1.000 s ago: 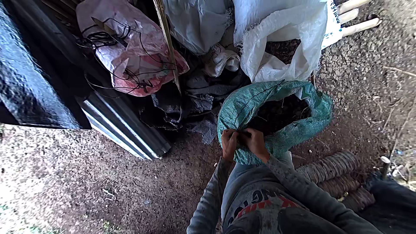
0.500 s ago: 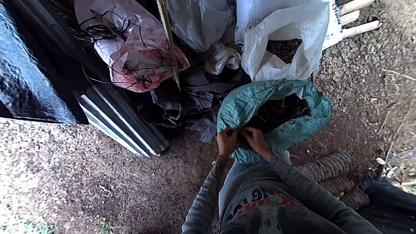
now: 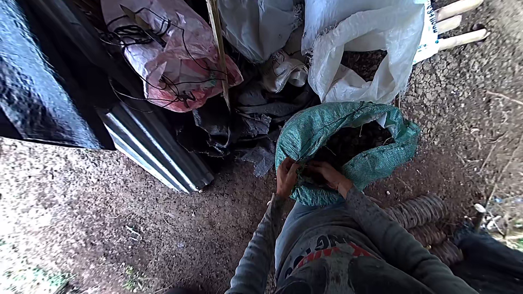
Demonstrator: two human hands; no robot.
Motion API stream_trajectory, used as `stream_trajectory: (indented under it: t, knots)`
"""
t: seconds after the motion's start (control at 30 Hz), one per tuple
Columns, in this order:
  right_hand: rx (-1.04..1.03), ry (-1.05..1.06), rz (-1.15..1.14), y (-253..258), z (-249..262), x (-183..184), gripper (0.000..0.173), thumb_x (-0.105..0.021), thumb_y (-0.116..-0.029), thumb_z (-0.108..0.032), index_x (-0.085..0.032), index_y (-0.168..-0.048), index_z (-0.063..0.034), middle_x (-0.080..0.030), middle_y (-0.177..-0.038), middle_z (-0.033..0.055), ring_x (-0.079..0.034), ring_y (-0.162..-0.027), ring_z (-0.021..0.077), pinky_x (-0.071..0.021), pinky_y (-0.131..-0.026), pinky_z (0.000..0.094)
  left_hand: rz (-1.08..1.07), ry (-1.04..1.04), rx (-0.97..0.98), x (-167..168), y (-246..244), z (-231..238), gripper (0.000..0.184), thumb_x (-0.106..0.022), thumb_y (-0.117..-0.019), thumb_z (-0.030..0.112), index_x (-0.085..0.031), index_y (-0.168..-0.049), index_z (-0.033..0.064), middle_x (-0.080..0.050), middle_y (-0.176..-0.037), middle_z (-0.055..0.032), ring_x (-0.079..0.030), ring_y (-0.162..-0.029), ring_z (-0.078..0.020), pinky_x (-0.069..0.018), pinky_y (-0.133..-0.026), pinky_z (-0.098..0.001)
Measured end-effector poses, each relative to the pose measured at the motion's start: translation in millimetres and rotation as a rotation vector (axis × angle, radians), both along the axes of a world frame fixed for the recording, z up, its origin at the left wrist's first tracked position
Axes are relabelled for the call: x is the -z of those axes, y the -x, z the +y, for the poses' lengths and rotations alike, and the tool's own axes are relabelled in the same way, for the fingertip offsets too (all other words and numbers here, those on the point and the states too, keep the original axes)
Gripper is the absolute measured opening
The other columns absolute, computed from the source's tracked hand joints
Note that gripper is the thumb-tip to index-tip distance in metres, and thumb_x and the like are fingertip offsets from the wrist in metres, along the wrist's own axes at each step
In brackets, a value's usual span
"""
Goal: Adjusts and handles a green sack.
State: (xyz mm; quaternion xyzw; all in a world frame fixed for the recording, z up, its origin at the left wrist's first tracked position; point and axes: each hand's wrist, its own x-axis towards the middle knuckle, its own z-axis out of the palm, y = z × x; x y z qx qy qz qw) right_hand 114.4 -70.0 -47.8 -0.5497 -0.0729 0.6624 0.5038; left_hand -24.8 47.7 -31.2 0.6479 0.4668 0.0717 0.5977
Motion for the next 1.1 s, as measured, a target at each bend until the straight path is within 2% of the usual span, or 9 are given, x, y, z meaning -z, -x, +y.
stream_trajectory:
  t: [0.07,0.17,0.27,0.4,0.63,0.77,0.93,1.03,1.1]
  knots:
    - [-0.090,0.001,-0.187,-1,1,-6,0.026,-0.047,-0.1092,-0.015,-0.062,-0.119,0.0043,-0.067,-0.102,0.0100,-0.065,-0.091,0.0121,-0.0550,-0.086,0.0301,-0.002,-0.037,-0.013,1,0,-2,0.014,-0.057,-0.0995,0.010,-0.065,-0.101,-0.0012,-0.060,-0.074,-0.0036,-0.054,-0.066,-0.0099,-0.0479,-0.066,-0.0324]
    - [-0.102,0.033,-0.406,0,1,-8,0.035,-0.069,-0.0992,-0.020,-0.062,-0.126,0.0014,-0.069,-0.114,0.0158,-0.068,-0.101,0.0195,-0.0569,-0.093,0.0375,0.031,-0.061,0.029,-3,-1,-1,0.015,-0.057,-0.1000,0.011,-0.066,-0.101,-0.0018,-0.059,-0.072,-0.0045,-0.054,-0.065,-0.0114,-0.0477,-0.066,-0.0339]
    - [-0.034,0.089,-0.547,8,5,-9,0.027,-0.080,-0.0904,-0.019,-0.074,-0.109,0.0001,-0.074,-0.103,0.0145,-0.070,-0.096,0.0214,-0.0555,-0.091,0.0423,0.033,-0.030,0.086,-4,-1,2,0.016,-0.057,-0.1009,0.012,-0.065,-0.103,-0.0016,-0.061,-0.075,-0.0059,-0.056,-0.068,-0.0135,-0.0480,-0.069,-0.0370]
    - [0.174,0.109,-0.472,20,3,-4,0.014,-0.079,-0.0898,-0.010,-0.077,-0.100,-0.0013,-0.074,-0.100,0.0107,-0.069,-0.096,0.0174,-0.0559,-0.090,0.0384,0.019,-0.040,0.072,-6,1,4,0.014,-0.065,-0.0983,0.013,-0.069,-0.103,0.0011,-0.070,-0.084,-0.0070,-0.064,-0.071,-0.0131,-0.0543,-0.071,-0.0362]
    - [0.430,0.167,-0.262,26,1,-17,0.008,-0.074,-0.0923,-0.005,-0.077,-0.097,-0.0003,-0.075,-0.091,0.0090,-0.070,-0.083,0.0144,-0.0583,-0.079,0.0339,0.043,-0.118,0.146,-16,2,4,0.015,-0.059,-0.1001,0.009,-0.065,-0.103,-0.0047,-0.063,-0.080,-0.0119,-0.060,-0.070,-0.0194,-0.0510,-0.069,-0.0402]
    - [0.285,0.171,-0.130,14,-11,-22,0.016,-0.061,-0.1008,-0.006,-0.070,-0.108,0.0047,-0.071,-0.102,0.0123,-0.068,-0.091,0.0170,-0.0584,-0.084,0.0335,-0.006,-0.072,0.180,-15,6,6,0.018,-0.064,-0.0990,0.011,-0.066,-0.111,-0.0023,-0.070,-0.091,-0.0124,-0.067,-0.078,-0.0183,-0.0565,-0.076,-0.0393]
    - [-0.110,0.134,-0.890,0,-15,-39,0.042,-0.077,-0.0928,-0.025,-0.067,-0.125,0.0002,-0.059,-0.134,0.0254,-0.059,-0.124,0.0376,-0.0489,-0.104,0.0529,-0.045,0.014,0.268,-20,2,8,0.027,-0.061,-0.1027,0.017,-0.069,-0.119,-0.0024,-0.074,-0.106,-0.0163,-0.071,-0.095,-0.0234,-0.0571,-0.089,-0.0453]
    - [-0.085,0.124,-0.920,-2,-8,-50,0.045,-0.074,-0.0940,-0.037,-0.070,-0.120,-0.0001,-0.061,-0.128,0.0233,-0.061,-0.117,0.0360,-0.0511,-0.099,0.0531,-0.134,0.165,0.298,-20,8,18,0.042,-0.035,-0.1052,0.015,-0.070,-0.120,-0.0029,-0.072,-0.117,-0.0155,-0.067,-0.107,-0.0197,-0.0515,-0.097,-0.0433]
    - [-0.163,0.229,-0.806,1,7,-58,0.053,-0.071,-0.0948,-0.047,-0.070,-0.112,0.0035,-0.070,-0.106,0.0222,-0.067,-0.100,0.0346,-0.0525,-0.091,0.0552,-0.134,0.142,0.368,-20,8,24,0.037,-0.037,-0.1021,0.003,-0.071,-0.115,-0.0039,-0.072,-0.108,-0.0141,-0.066,-0.097,-0.0165,-0.0531,-0.090,-0.0393]
